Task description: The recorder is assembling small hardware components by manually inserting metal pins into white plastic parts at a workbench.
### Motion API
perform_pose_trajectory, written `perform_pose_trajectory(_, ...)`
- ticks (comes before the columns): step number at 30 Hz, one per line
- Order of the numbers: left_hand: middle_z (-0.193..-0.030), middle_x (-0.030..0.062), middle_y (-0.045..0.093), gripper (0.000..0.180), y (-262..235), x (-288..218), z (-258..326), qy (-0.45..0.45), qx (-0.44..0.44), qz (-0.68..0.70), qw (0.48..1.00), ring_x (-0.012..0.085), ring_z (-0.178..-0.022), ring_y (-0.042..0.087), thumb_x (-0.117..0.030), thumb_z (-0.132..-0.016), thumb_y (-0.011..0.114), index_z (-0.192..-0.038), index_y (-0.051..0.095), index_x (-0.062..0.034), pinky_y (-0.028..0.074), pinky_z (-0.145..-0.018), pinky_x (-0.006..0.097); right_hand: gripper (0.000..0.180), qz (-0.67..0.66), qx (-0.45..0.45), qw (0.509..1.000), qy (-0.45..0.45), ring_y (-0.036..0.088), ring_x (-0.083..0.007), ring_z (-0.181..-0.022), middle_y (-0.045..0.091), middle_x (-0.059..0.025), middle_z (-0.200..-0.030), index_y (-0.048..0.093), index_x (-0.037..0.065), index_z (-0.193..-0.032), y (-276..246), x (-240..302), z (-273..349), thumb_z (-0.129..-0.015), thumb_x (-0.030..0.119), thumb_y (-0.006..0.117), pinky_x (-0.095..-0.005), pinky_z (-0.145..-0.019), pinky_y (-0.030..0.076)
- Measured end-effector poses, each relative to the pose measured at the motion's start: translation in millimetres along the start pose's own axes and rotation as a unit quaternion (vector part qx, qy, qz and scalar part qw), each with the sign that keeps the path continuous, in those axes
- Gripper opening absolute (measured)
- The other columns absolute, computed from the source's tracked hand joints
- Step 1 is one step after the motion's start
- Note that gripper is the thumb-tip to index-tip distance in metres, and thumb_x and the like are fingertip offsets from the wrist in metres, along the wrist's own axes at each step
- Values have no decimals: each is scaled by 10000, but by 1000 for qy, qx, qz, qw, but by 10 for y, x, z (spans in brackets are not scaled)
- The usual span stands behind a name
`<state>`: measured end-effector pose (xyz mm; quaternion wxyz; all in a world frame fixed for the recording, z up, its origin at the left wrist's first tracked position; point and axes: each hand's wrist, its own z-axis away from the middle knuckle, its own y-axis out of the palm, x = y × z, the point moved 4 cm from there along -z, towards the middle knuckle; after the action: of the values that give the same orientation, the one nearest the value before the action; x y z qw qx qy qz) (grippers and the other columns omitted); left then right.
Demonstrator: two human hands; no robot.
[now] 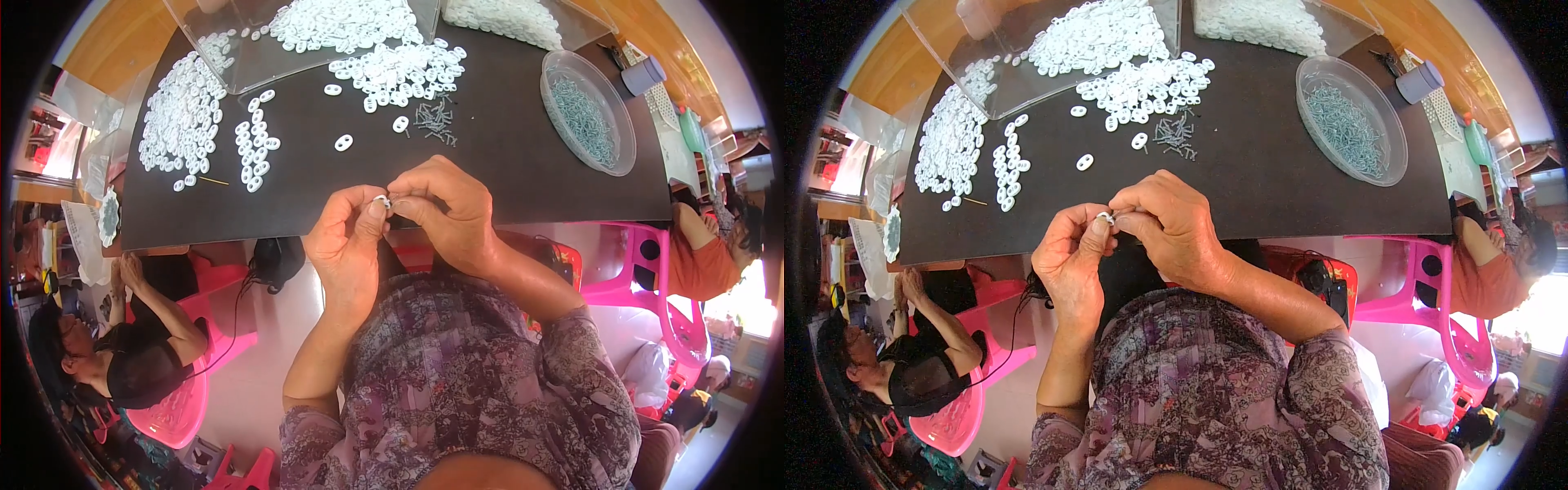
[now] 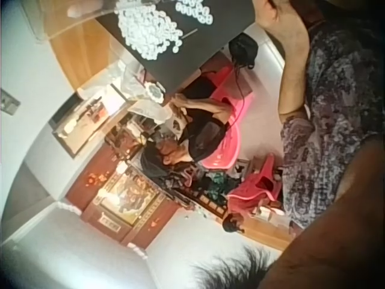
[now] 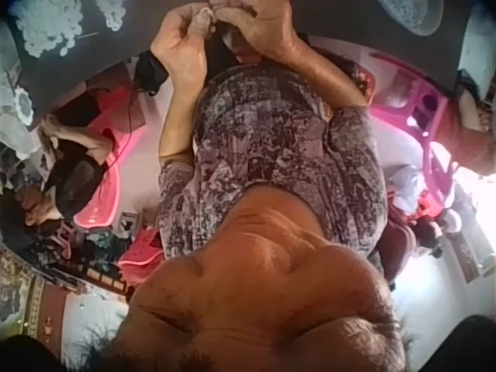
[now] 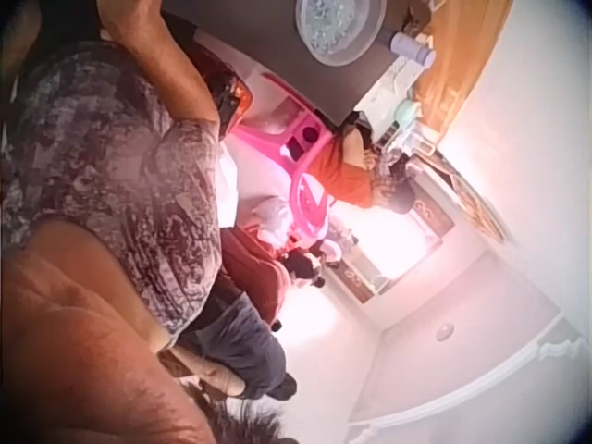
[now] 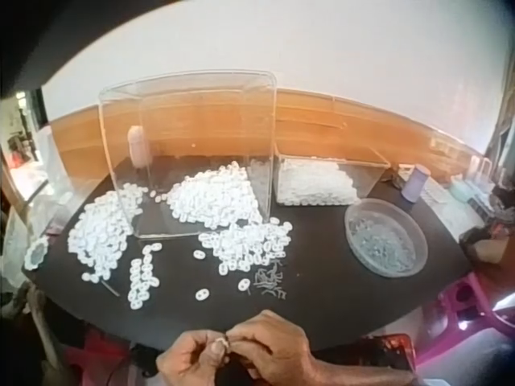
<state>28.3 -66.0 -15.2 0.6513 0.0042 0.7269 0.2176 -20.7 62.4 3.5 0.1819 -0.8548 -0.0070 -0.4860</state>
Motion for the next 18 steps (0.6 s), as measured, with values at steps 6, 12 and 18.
perform_pose_trajectory(6, -802, 24, 614, 95, -8, -3, 13, 40, -11, -51, 998, 58, -666, 520, -58, -894, 619, -928, 619, 30, 427, -598, 182, 92, -6, 42, 999, 18, 572, -148, -710, 619, -65, -792, 663, 10, -868, 12, 9, -2, -784, -20, 640, -268, -627, 453)
perform_pose_trajectory(12, -776, 19, 604, 97, -16, 8, 22, 53, -26, -97, 993, 49, -634, 488, -62, -897, 618, -922, 610, 31, 402, -567, 178, 105, 45, 15, 996, -79, 506, -227, -613, 562, -61, -665, 590, 44, -781, 52, 24, -18, -744, -24, 661, -330, -540, 413)
perform_pose_trajectory(18, -767, 16, 599, 95, 14, 25, 57, 72, -48, -119, 989, 47, -618, 473, -59, -898, 616, -919, 609, 33, 393, -554, 180, 118, 79, 16, 985, -153, 478, -246, -592, 530, -63, -653, 567, 44, -765, 86, 28, -23, -735, -25, 658, -347, -517, 393)
